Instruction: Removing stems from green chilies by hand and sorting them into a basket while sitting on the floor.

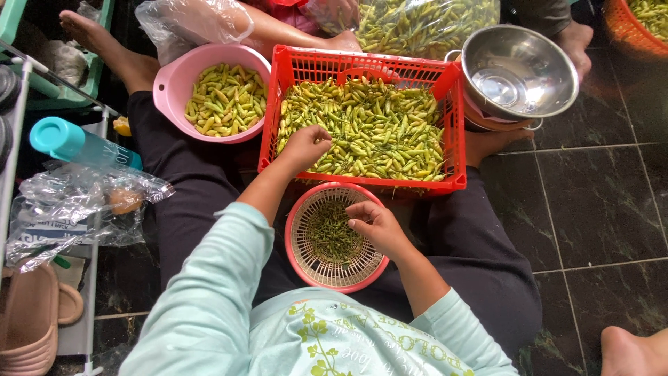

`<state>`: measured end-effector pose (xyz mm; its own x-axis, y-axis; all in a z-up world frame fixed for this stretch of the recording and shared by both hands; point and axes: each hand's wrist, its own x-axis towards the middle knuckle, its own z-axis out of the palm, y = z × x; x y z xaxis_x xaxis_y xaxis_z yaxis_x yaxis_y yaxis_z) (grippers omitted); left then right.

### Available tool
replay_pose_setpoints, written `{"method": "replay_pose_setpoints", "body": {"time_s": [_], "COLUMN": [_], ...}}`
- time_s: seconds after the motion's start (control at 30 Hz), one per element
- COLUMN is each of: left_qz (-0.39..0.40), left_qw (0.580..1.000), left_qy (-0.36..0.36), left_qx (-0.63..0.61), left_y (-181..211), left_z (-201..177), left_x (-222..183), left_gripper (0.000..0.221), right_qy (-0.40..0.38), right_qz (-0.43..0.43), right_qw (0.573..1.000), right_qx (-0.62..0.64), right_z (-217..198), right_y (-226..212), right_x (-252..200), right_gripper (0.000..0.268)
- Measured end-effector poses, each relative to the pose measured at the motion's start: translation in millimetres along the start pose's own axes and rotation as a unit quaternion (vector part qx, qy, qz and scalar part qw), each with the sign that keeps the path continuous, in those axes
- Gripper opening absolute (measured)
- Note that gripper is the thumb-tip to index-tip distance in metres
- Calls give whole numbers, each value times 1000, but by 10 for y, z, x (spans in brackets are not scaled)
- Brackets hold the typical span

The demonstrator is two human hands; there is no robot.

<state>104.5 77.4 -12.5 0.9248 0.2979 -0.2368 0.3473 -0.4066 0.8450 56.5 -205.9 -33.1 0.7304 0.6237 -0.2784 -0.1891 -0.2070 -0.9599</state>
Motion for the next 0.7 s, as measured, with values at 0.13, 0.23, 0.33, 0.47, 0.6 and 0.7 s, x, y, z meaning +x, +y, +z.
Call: {"method": "replay_pose_setpoints", "body": {"time_s": [0.13, 0.23, 0.33, 0.47, 0.6, 0.7], "left_qz": [53, 66, 118, 182, 192, 223], "left_qw": [969, 960, 945, 952, 953, 936], "left_qy": [-52, -102, -118, -66, -152, -176], "left_qx": [234, 251, 282, 239, 180, 210], "left_y": [-141, -127, -145, 212, 699, 705], "left_z": [165, 299, 377, 315, 325, 333], "left_x": [335, 433, 471, 131, -493, -771], "left_gripper": [35, 26, 21, 16, 7, 10], "right_qy": [16, 31, 45, 127, 196, 184], "right_qz": [4, -7, -12, -39, -51, -38], "right_qw": [1000, 999, 998, 988, 972, 977], "right_qx": [2, 16, 29, 82, 121, 96], "right_z": [-11, -7, 5, 15, 16, -32], "right_y": [-10, 35, -5, -223, -333, -70], "right_x": [0, 25, 13, 43, 53, 74], "right_gripper": [29, 29, 30, 26, 30, 19]}}
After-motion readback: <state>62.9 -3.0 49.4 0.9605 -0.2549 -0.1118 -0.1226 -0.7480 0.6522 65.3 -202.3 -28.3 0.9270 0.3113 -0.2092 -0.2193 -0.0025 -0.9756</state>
